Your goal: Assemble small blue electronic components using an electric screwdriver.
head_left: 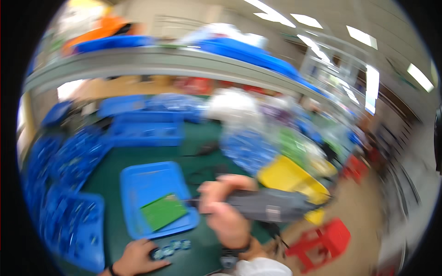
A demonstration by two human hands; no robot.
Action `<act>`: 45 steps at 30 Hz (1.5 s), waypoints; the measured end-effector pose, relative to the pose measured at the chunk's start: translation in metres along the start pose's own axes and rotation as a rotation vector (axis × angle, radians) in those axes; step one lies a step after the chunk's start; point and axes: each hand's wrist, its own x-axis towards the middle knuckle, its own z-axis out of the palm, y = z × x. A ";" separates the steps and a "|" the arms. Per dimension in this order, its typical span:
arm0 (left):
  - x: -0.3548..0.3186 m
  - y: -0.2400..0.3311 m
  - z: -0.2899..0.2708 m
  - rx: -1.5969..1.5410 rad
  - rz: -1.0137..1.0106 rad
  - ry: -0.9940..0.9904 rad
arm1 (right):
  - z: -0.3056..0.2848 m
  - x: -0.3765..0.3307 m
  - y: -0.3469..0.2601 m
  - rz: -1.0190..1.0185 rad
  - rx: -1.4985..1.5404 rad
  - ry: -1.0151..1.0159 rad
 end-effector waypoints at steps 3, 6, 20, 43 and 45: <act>0.013 0.002 0.005 -0.072 0.096 -0.089 | 0.006 -0.001 -0.012 0.042 -0.078 0.241; 0.008 0.001 0.012 -0.123 0.087 -0.123 | -0.008 0.003 -0.017 -0.071 -0.043 0.095; -0.001 -0.001 0.009 -0.120 0.041 -0.079 | 0.014 0.001 -0.003 -0.019 0.081 -0.016; -0.003 0.000 0.004 -0.143 0.084 -0.092 | 0.015 0.001 -0.010 -0.042 0.036 0.001; 0.004 0.000 0.002 -0.134 0.112 -0.153 | 0.004 -0.004 -0.008 -0.041 -0.156 0.093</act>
